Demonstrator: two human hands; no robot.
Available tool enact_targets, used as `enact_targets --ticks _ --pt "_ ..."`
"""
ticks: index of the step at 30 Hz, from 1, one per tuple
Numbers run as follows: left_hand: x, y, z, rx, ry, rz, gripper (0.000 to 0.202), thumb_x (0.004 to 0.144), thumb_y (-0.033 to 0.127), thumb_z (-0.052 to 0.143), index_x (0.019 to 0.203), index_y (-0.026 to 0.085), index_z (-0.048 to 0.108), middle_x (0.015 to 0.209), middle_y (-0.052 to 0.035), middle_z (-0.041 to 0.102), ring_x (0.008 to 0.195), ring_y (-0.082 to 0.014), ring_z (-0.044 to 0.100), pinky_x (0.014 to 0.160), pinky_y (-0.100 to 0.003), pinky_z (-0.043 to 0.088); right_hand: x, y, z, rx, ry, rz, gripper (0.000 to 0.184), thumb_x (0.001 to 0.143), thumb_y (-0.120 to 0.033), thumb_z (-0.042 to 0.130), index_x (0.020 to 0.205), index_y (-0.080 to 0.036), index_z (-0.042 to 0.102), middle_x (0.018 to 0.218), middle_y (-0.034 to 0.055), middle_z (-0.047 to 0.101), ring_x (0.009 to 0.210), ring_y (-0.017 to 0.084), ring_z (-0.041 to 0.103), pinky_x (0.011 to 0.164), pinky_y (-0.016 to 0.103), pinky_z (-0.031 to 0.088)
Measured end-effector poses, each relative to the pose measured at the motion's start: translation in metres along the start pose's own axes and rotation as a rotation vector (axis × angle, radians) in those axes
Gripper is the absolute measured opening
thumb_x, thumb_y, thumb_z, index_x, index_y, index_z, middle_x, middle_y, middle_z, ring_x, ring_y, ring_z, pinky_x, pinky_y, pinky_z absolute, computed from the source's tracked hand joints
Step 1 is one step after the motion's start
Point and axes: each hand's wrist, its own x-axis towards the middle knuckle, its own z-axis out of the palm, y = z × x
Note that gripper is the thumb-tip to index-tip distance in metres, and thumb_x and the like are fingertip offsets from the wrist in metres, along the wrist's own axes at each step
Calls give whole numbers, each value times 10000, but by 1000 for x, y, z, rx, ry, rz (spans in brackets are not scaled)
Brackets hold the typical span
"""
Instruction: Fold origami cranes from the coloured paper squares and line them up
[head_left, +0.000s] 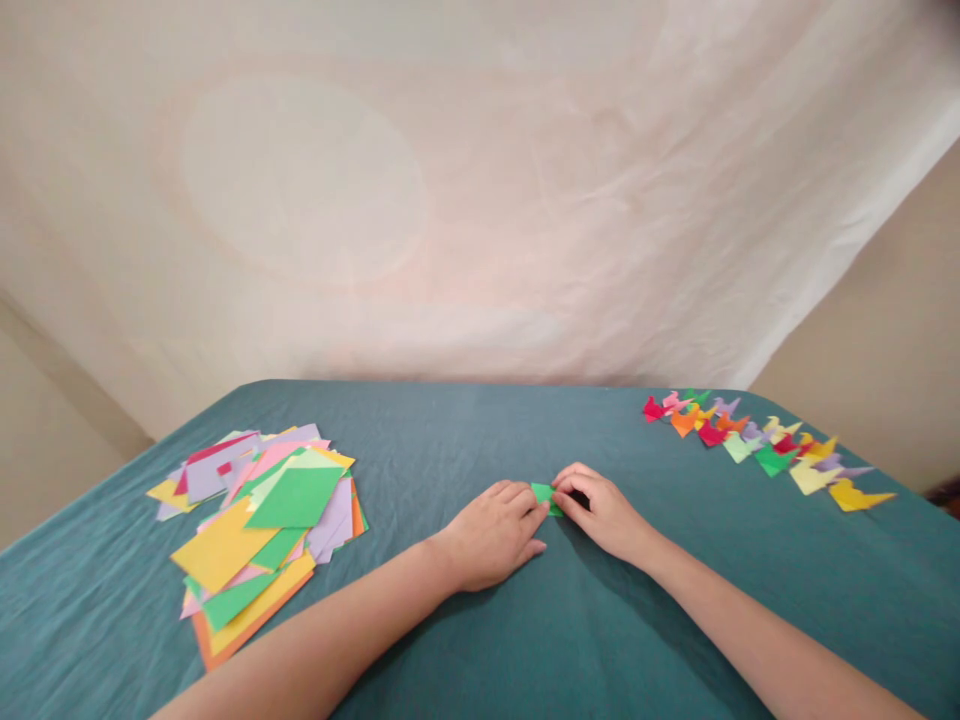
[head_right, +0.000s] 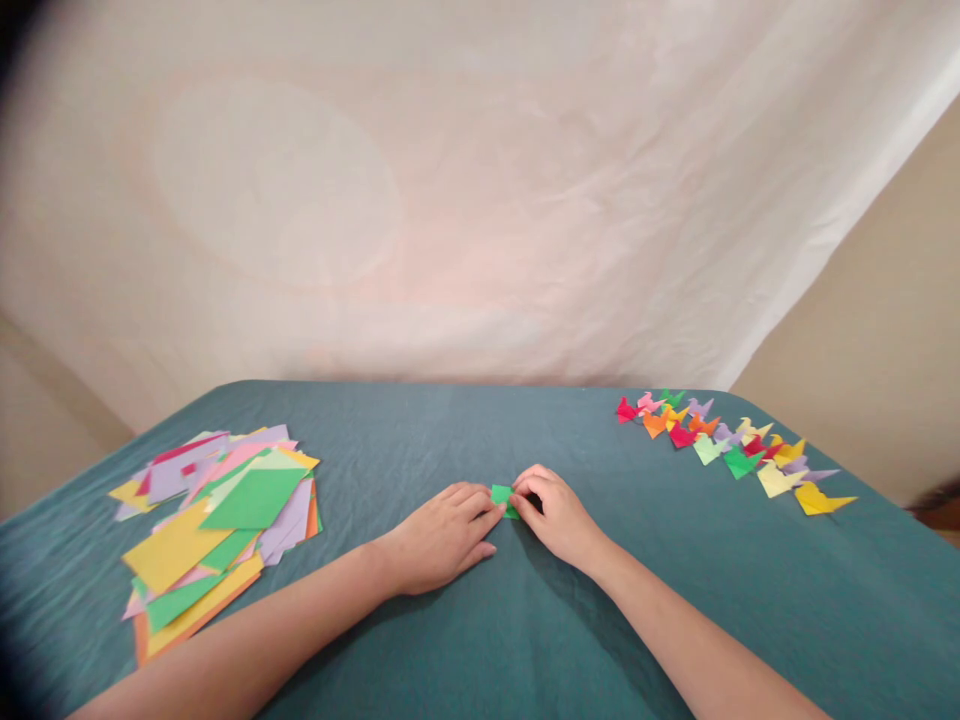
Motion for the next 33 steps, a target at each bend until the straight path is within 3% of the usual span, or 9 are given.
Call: enact_targets --ticks 14,33 --pt "-8 12 4 41 -13 -68 409 908 359 404 1262 154 407 1251 -107 480 1254 -233 342 1047 -368 239 4 3 3 2 -9 86 138 808 -196 512 690 -182 581 845 47 582 805 163 564 762 304 442" --pt "-4 8 6 6 -20 -63 409 897 387 416 1215 131 427 1203 -119 499 1221 -239 375 1043 -379 226 4 1 3 -47 6 85 140 815 -196 502 690 -184 566 819 47 574 768 163 557 734 308 450"
